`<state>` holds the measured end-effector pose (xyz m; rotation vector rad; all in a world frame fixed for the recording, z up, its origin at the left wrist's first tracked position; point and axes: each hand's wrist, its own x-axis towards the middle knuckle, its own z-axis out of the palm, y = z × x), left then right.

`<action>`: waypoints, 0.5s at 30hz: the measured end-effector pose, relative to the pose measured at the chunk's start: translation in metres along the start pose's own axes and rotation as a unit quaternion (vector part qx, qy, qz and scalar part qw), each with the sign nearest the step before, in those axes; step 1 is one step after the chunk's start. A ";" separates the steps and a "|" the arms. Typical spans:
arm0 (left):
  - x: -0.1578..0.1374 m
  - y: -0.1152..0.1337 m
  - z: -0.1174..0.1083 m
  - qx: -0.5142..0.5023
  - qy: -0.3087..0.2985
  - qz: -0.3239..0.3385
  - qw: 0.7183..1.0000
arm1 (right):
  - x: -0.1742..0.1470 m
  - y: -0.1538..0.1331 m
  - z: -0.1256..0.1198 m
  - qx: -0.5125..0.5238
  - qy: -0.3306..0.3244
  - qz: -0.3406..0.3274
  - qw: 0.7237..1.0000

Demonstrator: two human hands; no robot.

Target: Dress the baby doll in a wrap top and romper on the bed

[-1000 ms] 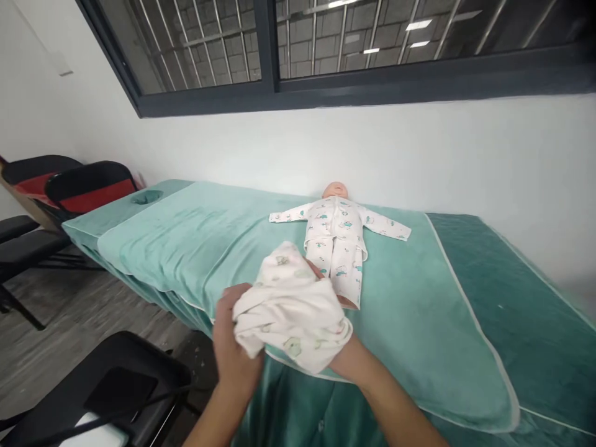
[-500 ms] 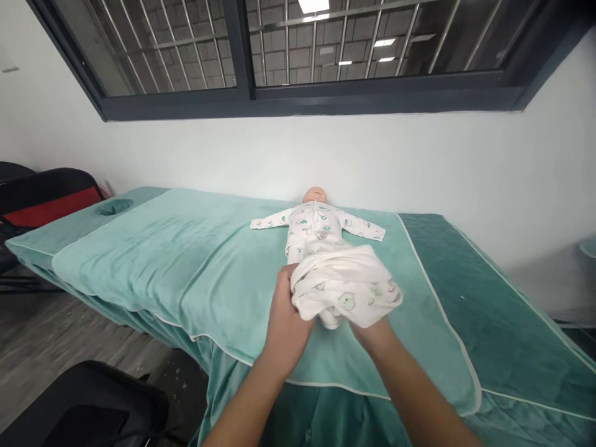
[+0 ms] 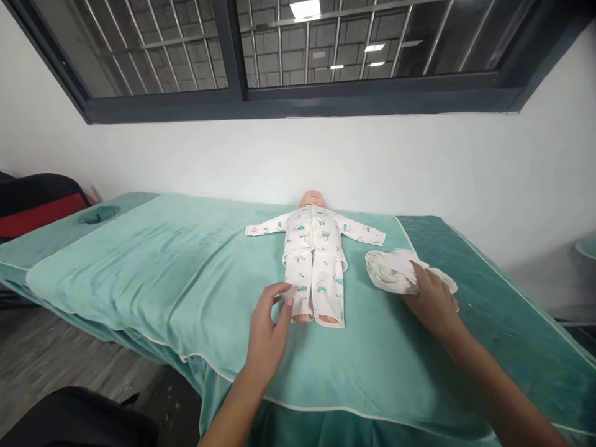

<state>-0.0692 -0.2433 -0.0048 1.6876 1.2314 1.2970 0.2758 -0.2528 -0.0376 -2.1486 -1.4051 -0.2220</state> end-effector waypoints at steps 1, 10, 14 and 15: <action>0.006 -0.005 -0.001 0.009 0.001 0.003 1.000 | -0.010 -0.004 0.003 -0.012 0.015 0.003 1.000; 0.111 -0.034 0.021 0.052 0.012 0.030 0.998 | -0.034 -0.125 0.009 0.212 0.061 -0.138 0.966; 0.193 -0.039 0.055 0.045 -0.003 0.076 0.996 | 0.062 -0.167 0.052 0.327 -0.011 -0.057 0.943; 0.213 -0.040 0.064 0.050 -0.007 0.082 0.995 | 0.088 -0.175 0.065 0.341 -0.027 -0.047 0.939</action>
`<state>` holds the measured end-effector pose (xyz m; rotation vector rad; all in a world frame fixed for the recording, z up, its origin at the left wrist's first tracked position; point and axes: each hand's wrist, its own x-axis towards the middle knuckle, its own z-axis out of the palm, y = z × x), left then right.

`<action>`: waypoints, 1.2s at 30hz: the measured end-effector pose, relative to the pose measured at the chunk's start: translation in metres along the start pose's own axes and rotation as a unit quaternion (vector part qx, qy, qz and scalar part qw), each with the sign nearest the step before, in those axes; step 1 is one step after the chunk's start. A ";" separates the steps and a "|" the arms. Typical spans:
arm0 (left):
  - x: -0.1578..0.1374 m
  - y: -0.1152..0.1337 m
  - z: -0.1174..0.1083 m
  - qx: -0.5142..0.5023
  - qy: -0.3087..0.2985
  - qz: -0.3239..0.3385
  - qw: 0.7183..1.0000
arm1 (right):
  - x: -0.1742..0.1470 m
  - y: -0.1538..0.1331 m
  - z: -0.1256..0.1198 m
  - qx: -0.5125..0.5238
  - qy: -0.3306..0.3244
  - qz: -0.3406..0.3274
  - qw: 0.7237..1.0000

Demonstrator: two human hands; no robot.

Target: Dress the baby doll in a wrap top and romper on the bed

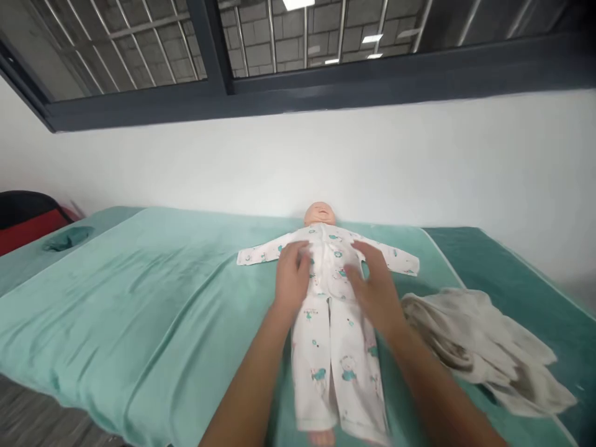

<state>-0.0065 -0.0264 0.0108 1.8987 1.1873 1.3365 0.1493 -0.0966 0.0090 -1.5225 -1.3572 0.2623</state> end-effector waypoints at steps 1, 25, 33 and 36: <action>0.019 -0.003 0.008 0.011 -0.019 0.006 1.000 | 0.025 0.004 0.011 0.008 -0.010 0.022 1.000; 0.080 -0.027 0.039 0.020 -0.120 -0.006 0.993 | 0.087 0.033 0.050 0.054 -0.082 0.047 0.994; 0.082 -0.029 0.039 0.029 -0.132 0.013 0.991 | 0.087 0.032 0.049 0.061 -0.085 0.058 0.993; 0.082 -0.029 0.039 0.036 -0.135 0.024 0.990 | 0.087 0.031 0.049 0.063 -0.084 0.061 0.993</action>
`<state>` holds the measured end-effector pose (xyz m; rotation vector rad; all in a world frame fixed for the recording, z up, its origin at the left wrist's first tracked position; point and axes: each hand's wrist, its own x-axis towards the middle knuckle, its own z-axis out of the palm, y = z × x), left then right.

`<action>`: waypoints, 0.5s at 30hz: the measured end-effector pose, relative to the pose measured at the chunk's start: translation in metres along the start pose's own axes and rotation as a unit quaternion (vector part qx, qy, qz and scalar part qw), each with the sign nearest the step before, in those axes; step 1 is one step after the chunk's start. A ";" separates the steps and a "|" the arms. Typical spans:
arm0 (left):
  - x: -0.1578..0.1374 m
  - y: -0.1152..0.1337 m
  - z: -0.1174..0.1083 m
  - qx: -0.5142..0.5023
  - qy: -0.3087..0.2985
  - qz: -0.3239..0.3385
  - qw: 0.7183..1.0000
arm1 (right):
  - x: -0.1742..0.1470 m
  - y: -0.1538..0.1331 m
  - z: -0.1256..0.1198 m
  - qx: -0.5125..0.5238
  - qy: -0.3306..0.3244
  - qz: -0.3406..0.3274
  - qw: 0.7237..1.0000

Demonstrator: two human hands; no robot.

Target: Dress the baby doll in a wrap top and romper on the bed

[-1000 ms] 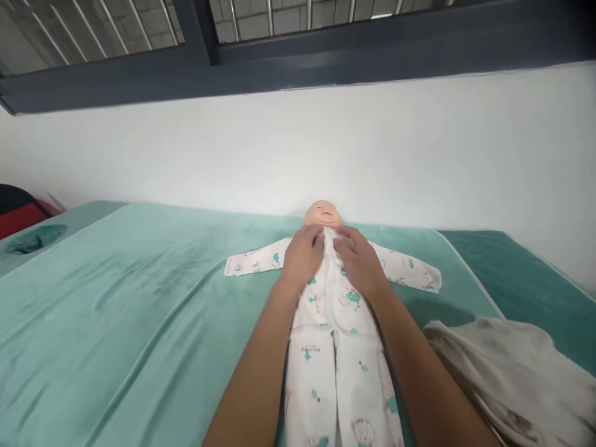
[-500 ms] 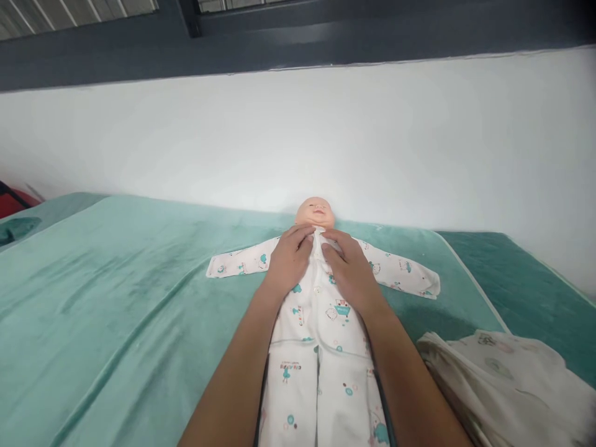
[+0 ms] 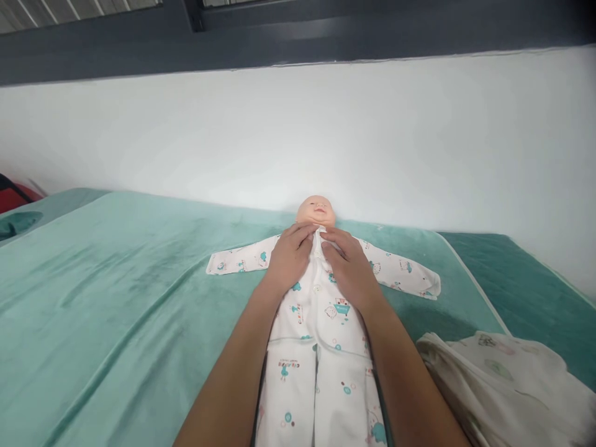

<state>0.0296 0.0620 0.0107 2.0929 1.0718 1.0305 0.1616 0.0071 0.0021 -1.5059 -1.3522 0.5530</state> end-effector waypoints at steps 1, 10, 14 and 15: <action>0.000 0.000 0.000 0.002 -0.001 0.003 1.000 | 0.000 0.000 0.000 0.001 -0.001 -0.002 1.000; -0.002 0.001 -0.002 0.037 -0.021 0.021 0.999 | -0.002 -0.005 -0.003 -0.016 -0.008 0.040 0.999; -0.003 0.001 0.000 0.071 -0.024 0.017 0.997 | -0.001 -0.003 -0.003 -0.034 -0.040 -0.021 0.998; -0.004 0.001 0.000 0.084 -0.025 0.017 0.996 | -0.001 -0.002 -0.003 -0.039 -0.043 -0.024 0.998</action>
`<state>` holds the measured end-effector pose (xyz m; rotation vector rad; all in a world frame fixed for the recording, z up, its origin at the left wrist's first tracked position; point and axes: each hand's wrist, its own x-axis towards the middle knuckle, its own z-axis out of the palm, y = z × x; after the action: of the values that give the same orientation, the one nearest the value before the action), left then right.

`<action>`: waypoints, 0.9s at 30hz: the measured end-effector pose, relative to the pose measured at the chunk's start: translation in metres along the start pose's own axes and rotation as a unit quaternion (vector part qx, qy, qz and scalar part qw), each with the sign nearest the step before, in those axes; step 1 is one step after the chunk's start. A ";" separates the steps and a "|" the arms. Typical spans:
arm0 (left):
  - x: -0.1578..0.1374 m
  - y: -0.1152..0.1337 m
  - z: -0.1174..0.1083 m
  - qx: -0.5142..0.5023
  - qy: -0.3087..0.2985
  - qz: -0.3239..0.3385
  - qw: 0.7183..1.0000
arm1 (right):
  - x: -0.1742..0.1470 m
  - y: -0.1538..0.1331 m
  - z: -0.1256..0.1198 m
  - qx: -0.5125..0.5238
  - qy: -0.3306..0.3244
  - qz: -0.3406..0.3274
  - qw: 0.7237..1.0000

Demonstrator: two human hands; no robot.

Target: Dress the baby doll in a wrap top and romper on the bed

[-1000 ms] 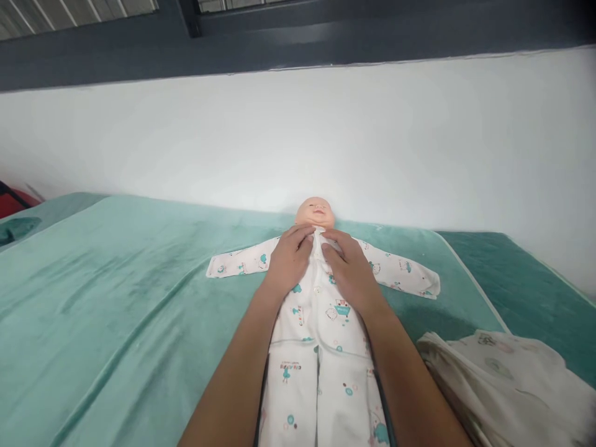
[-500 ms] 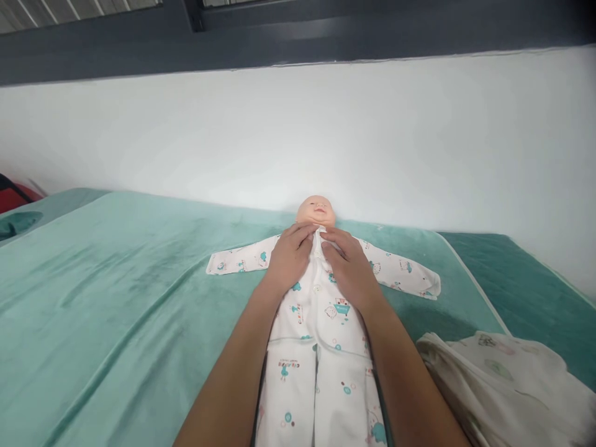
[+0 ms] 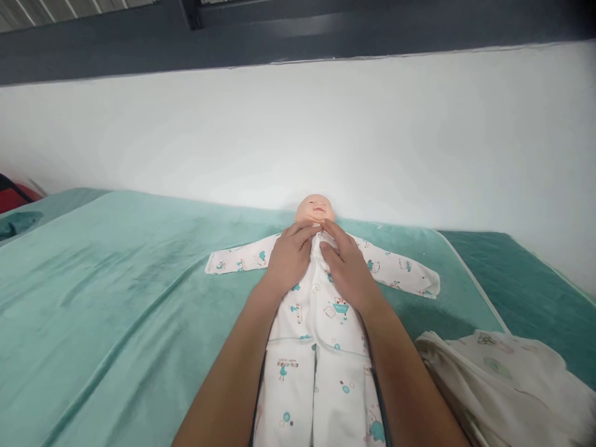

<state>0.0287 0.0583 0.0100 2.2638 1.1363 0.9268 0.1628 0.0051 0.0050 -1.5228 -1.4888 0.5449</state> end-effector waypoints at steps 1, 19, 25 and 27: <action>-0.001 0.000 0.001 0.013 -0.001 0.000 1.000 | 0.000 0.000 0.000 -0.004 -0.001 0.001 1.000; -0.006 0.006 0.000 0.100 -0.022 0.011 0.995 | -0.001 -0.004 0.000 -0.009 0.011 0.017 1.000; -0.005 0.009 0.002 0.062 0.028 -0.004 0.998 | -0.002 -0.004 0.000 -0.013 0.015 0.006 1.000; -0.004 0.010 0.002 0.043 0.055 -0.028 0.997 | -0.001 -0.003 0.000 -0.018 0.015 0.005 1.000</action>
<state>0.0340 0.0493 0.0136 2.2593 1.3034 1.0086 0.1610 0.0033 0.0071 -1.5597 -1.4757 0.5022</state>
